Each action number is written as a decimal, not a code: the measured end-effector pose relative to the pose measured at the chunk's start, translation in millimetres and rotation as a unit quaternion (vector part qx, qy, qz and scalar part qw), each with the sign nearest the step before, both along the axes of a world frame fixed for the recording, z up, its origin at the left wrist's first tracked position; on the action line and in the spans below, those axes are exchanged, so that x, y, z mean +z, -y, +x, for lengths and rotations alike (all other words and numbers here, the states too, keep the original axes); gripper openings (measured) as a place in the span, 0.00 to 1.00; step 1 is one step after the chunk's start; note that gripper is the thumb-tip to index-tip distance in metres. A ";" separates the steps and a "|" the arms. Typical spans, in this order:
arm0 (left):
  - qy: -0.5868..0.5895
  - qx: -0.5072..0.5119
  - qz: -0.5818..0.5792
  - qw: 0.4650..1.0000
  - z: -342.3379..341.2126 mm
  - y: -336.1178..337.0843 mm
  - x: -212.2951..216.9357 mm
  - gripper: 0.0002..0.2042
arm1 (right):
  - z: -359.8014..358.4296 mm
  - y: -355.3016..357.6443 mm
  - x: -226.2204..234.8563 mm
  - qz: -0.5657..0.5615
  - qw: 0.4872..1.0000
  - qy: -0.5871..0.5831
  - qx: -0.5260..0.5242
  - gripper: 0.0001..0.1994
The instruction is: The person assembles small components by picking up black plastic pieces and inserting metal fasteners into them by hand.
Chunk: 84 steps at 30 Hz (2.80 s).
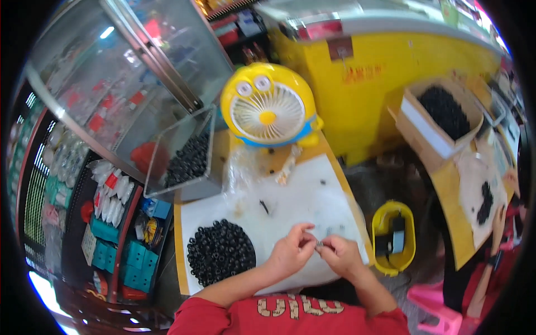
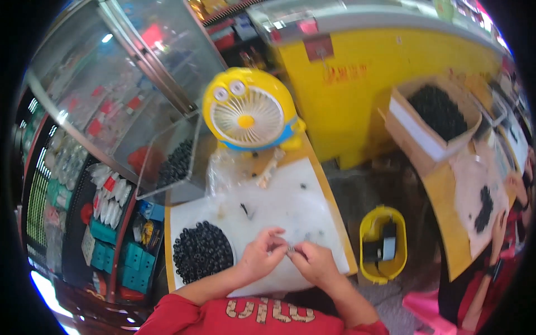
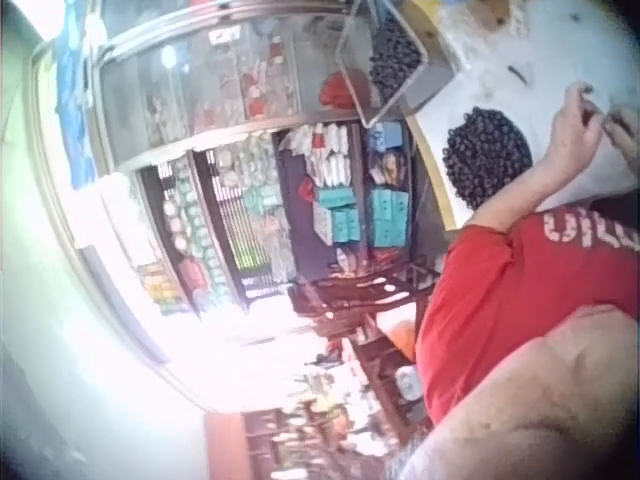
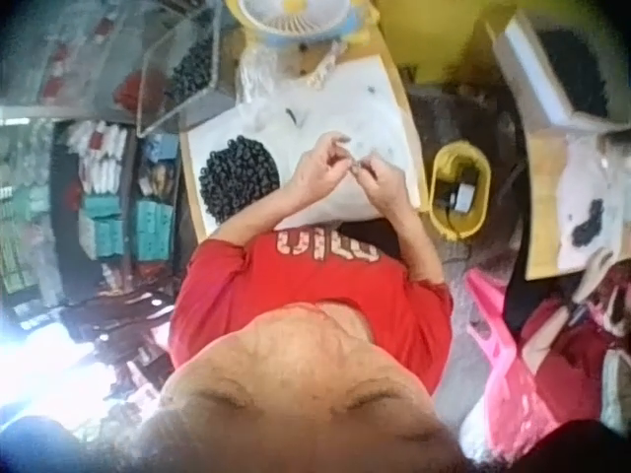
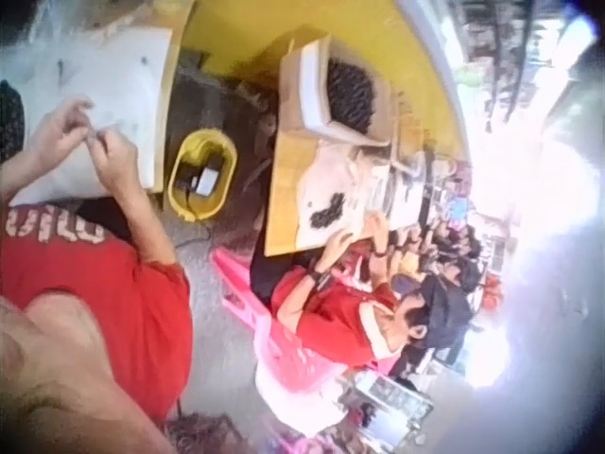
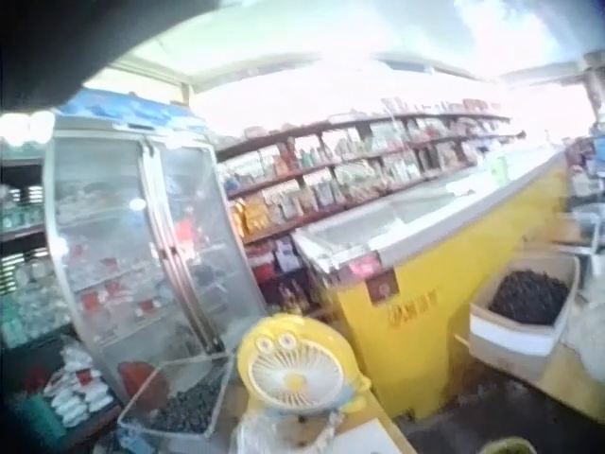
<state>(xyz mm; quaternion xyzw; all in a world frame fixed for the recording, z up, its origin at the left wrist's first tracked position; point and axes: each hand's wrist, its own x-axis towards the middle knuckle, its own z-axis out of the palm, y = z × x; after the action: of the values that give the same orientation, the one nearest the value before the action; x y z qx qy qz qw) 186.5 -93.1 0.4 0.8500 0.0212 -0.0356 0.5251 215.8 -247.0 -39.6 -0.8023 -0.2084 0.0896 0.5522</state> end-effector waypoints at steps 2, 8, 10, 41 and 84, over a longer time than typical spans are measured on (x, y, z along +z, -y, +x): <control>-0.014 0.024 -0.059 0.998 -1.2 -9.3 -9.4 0.16 | 4.6 -8.7 1.9 -0.017 0.995 0.097 0.025 0.06; -0.161 0.106 -0.286 0.939 6.9 -24.0 1.8 0.18 | 8.4 -15.1 2.5 0.043 0.987 0.145 0.050 0.06; -0.156 0.108 -0.299 0.935 6.6 -26.0 -2.0 0.18 | 6.5 -16.7 6.5 0.098 0.995 0.002 0.000 0.07; 0.063 -0.019 -0.083 0.994 -31.2 -29.1 -2.9 0.19 | -12.5 -15.8 3.3 0.370 0.704 -0.594 0.123 0.09; -0.010 -0.016 -0.055 0.998 -32.7 -27.5 3.5 0.23 | -25.5 -19.3 10.9 0.097 0.988 -0.107 0.058 0.06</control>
<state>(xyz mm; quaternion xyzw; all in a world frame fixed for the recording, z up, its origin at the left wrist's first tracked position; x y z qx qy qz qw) 153.8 -65.6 3.9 0.8198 0.0111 -0.0534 0.5701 190.4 -227.7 -28.7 -0.7172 -0.2022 0.1867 0.6403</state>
